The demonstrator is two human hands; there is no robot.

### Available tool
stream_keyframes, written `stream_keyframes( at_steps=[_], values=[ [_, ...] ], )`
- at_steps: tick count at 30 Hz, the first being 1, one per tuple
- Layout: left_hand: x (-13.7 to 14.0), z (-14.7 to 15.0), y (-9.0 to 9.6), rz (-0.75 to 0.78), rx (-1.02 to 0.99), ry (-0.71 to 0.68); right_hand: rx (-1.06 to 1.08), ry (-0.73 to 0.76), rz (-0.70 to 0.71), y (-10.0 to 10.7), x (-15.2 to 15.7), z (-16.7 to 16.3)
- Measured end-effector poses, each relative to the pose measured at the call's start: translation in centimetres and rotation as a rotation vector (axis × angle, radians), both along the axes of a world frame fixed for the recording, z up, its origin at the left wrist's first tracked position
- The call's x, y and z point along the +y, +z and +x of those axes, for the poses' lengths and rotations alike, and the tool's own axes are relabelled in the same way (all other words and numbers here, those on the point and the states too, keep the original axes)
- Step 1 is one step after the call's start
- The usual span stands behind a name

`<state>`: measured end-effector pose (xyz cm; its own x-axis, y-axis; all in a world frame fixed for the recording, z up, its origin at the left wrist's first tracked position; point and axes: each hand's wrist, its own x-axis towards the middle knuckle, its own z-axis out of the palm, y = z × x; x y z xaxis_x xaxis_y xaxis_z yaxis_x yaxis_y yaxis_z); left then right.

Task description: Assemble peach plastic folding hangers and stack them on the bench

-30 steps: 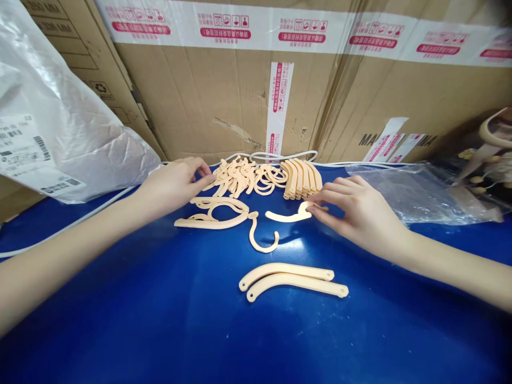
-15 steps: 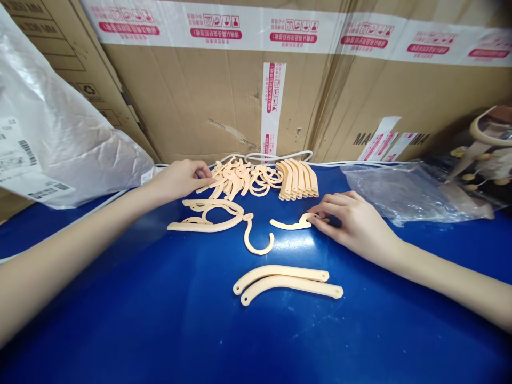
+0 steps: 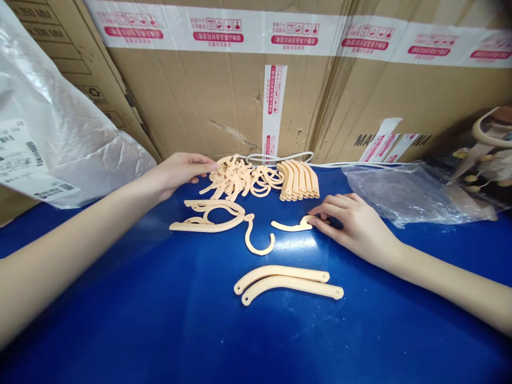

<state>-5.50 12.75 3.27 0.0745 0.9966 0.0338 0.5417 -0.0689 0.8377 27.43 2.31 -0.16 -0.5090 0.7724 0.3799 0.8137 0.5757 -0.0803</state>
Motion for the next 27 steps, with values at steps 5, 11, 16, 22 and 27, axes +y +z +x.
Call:
stream_keyframes(
  at_steps=[5, 11, 16, 22, 27],
  values=[
    [-2.4, 1.0, 0.9, 0.147, -0.228, 0.119, 0.003, 0.014, 0.017, -0.1, 0.0, 0.1],
    [-8.5, 3.1, 1.9, 0.303, -0.187, 0.002, 0.066, 0.059, 0.049, 0.0, -0.3, 0.2],
    [-13.7, 3.7, -0.2, 0.407, 0.114, -0.228, 0.077, 0.162, 0.129, 0.7, -1.4, 0.0],
    [-16.4, 3.3, -1.7, 0.515, 0.215, -0.445, 0.112, 0.299, 0.173, 0.7, -2.8, -0.8],
    [-16.0, 3.5, -2.5, 0.498, 0.207, -0.482, 0.209, 0.317, 0.106, 0.2, -2.9, -1.0]
  ],
)
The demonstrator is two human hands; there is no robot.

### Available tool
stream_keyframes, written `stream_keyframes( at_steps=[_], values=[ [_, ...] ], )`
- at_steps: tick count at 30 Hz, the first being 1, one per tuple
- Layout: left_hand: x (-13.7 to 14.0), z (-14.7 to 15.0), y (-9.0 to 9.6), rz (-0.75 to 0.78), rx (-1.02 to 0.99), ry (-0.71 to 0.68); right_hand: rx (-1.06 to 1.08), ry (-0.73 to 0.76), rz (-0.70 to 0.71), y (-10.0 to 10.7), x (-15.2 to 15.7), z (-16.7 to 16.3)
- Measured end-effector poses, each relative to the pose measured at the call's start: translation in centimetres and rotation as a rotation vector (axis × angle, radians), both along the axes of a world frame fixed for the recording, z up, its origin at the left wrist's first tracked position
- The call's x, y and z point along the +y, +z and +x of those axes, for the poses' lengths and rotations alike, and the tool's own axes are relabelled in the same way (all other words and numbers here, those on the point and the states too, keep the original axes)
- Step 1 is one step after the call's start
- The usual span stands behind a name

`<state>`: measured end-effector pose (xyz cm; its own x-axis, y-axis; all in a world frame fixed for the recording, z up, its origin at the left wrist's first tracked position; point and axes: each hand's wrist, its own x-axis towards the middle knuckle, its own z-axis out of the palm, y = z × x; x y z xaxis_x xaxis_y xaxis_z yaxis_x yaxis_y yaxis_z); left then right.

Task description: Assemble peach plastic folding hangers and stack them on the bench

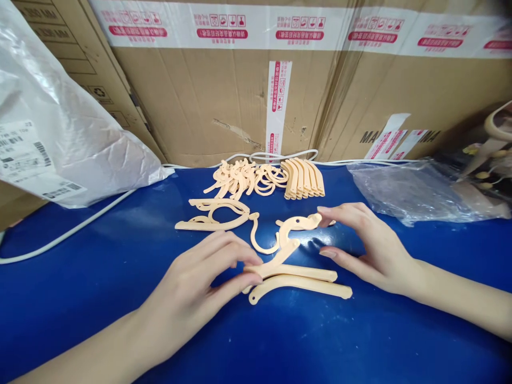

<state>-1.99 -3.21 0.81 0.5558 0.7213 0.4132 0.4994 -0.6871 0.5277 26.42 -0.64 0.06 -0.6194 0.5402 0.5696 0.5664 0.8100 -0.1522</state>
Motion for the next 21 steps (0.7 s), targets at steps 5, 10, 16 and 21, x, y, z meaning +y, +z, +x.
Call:
stream_keyframes(
  at_steps=[5, 10, 16, 21],
  values=[
    [0.5, 0.0, -0.6, -0.052, 0.018, -0.064, -0.077, 0.08, -0.073, 0.1, 0.2, -0.3],
    [0.3, 0.2, -0.4, -0.086, -0.07, -0.037, -0.086, 0.151, -0.102, 0.1, 0.2, -0.5],
    [1.0, 1.4, 0.4, -0.256, -0.184, 0.179, -0.022, 0.175, -0.09, 0.5, -0.5, -0.2],
    [2.3, 3.0, 0.4, -0.484, -0.329, 0.186, 0.01, 0.011, -0.007, 0.7, -0.6, 0.0]
  ],
)
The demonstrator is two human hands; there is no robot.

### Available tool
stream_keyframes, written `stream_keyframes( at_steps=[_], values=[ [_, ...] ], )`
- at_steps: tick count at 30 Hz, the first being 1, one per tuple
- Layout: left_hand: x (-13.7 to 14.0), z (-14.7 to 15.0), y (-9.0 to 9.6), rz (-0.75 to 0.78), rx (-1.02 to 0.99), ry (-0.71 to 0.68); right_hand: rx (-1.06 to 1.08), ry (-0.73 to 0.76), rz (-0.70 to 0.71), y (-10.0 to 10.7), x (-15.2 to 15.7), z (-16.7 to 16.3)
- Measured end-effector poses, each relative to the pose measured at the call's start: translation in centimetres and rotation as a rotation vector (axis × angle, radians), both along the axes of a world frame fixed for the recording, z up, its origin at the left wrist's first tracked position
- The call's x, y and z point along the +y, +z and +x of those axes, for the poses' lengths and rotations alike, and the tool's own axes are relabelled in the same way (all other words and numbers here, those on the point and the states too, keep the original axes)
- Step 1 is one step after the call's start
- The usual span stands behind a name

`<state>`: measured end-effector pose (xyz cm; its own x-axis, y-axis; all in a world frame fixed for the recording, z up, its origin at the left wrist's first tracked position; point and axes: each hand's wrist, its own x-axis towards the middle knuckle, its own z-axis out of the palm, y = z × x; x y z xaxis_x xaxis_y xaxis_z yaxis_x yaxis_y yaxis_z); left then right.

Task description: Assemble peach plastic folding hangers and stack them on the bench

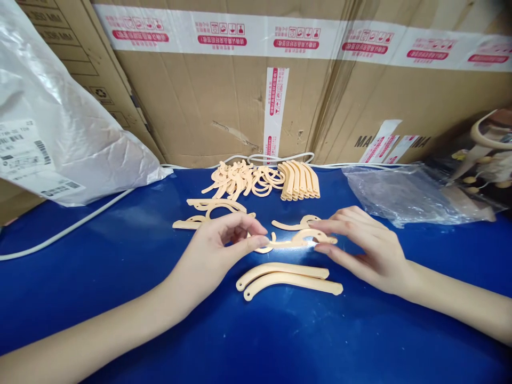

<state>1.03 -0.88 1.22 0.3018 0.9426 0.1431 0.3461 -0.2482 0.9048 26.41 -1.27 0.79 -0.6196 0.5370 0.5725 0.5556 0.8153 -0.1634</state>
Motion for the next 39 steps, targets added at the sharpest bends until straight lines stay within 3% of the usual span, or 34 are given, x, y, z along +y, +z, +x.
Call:
stream_keyframes(
  at_steps=[6, 23, 33, 39],
  values=[
    [1.0, 0.9, -0.9, 0.128, 0.008, -0.03, -0.083, -0.132, 0.052, -0.3, 1.3, 0.6],
    [1.0, 0.6, -1.2, 0.181, 0.144, -0.068, -0.158, -0.056, 0.035, -0.8, 2.0, 0.8],
    [0.9, 0.1, -0.8, 0.204, 0.123, -0.055, -0.022, 0.009, -0.219, -0.8, 2.4, 0.9],
    [1.0, 0.1, -0.8, 0.224, 0.108, -0.027, -0.004, -0.074, -0.238, -1.0, 2.7, 1.0]
  ],
)
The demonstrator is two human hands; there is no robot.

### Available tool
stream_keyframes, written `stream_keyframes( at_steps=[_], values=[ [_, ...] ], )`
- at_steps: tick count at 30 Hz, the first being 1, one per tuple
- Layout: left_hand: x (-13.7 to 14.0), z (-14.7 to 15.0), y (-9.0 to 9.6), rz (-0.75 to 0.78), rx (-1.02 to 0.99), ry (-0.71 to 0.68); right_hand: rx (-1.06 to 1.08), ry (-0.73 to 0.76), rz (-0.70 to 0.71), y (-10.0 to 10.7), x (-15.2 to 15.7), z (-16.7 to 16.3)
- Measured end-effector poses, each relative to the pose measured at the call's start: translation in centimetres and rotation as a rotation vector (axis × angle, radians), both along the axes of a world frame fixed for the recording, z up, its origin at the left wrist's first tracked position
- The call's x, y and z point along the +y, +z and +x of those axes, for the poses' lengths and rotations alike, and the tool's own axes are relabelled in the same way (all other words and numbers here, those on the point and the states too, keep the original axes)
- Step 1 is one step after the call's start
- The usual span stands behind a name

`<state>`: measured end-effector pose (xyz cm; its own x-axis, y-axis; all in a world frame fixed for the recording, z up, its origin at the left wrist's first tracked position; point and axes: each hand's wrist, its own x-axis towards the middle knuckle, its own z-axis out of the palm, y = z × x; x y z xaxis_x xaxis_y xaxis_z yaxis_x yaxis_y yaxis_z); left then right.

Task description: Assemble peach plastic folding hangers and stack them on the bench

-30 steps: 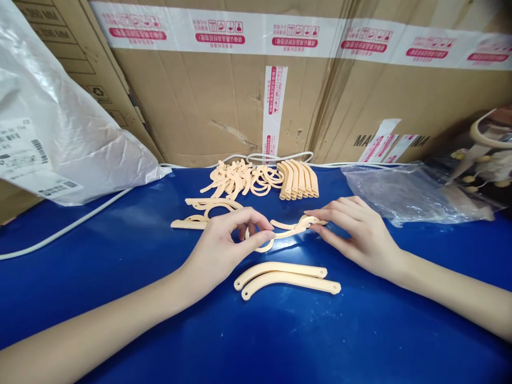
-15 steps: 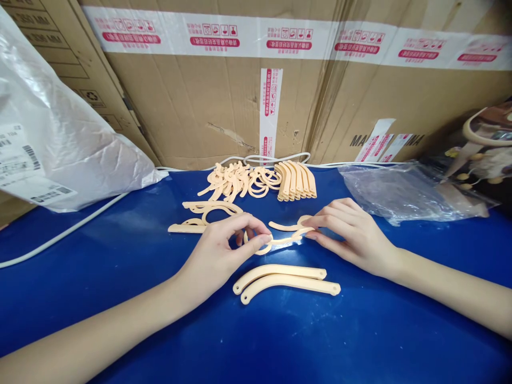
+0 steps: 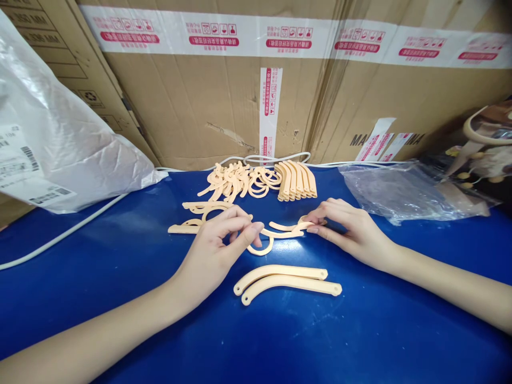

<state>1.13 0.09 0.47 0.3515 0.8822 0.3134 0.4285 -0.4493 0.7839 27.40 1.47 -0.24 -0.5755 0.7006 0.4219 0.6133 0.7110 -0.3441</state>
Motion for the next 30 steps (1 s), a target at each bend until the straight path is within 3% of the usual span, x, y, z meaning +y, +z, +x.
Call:
stream_keyframes(
  at_steps=[30],
  values=[
    [-0.12, 0.27, 0.09, -0.033, 0.019, 0.014, -0.097, -0.138, 0.047, -0.38, 0.54, 0.19]
  ],
)
